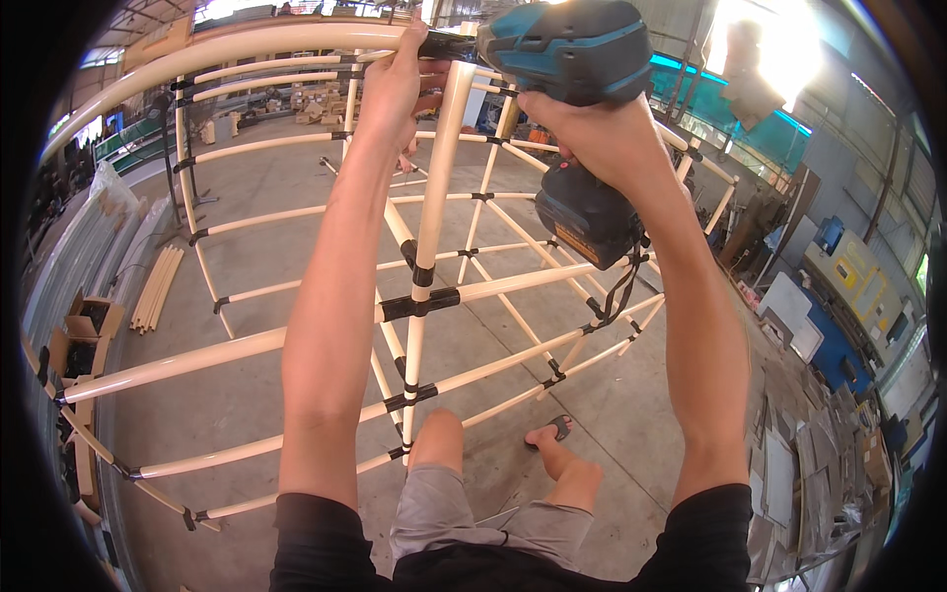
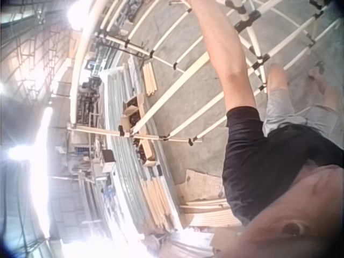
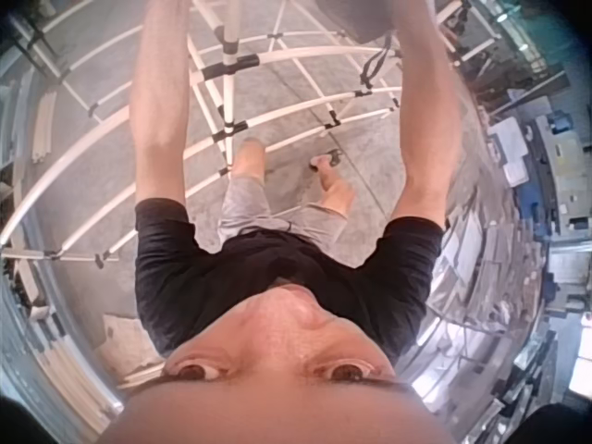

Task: The person uses a drill to secure black plastic connectors onto a tan pipe structure, picking up additional pipes from a nearby stack to expand the frame.

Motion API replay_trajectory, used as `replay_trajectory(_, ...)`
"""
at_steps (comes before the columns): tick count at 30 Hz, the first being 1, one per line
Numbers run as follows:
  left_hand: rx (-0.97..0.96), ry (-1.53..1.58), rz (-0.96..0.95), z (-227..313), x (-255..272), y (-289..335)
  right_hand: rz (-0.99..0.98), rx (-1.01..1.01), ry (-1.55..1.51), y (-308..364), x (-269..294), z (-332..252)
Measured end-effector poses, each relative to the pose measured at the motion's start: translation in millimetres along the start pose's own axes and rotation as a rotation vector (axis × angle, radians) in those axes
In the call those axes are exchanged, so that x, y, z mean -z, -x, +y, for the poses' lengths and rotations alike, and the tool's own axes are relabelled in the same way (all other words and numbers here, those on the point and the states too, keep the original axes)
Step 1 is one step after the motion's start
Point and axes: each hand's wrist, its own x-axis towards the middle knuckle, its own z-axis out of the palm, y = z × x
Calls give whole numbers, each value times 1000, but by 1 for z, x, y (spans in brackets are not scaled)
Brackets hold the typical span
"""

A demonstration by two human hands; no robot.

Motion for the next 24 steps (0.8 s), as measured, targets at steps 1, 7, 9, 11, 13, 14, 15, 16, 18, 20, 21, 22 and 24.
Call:
replay_trajectory(1,1,2,1,0,-1,0,20,27,20,0,-1,2)
replay_trajectory(7,21,4,16,3,-2,1,-74,-104,-20,-1,4,-3)
replay_trajectory(9,27,7,16,4,-1,2,-48,-79,-16,-1,2,-1)
replay_trajectory(11,25,7,12,4,-1,1,-40,-66,-14,-2,3,1)
replay_trajectory(13,31,7,7,2,-2,1,-51,-66,-13,-1,6,4)
replay_trajectory(14,32,4,6,3,-1,1,-55,-49,-18,-1,7,5)
replay_trajectory(15,34,1,4,3,-1,0,-59,-32,-22,0,8,5)
replay_trajectory(16,35,-6,6,4,0,0,-62,-15,-25,1,8,6)
replay_trajectory(18,35,-15,6,5,-1,-1,-183,-115,-223,5,9,7)
replay_trajectory(20,92,-54,32,9,-3,-4,-274,-189,-413,12,9,6)
replay_trajectory(21,120,-73,46,11,-3,-4,-305,-213,-504,17,7,4)
replay_trajectory(22,123,-50,63,10,-4,-5,-336,-237,-596,22,6,2)
replay_trajectory(24,121,-7,97,9,-7,-7,-449,-359,-617,22,17,-2)
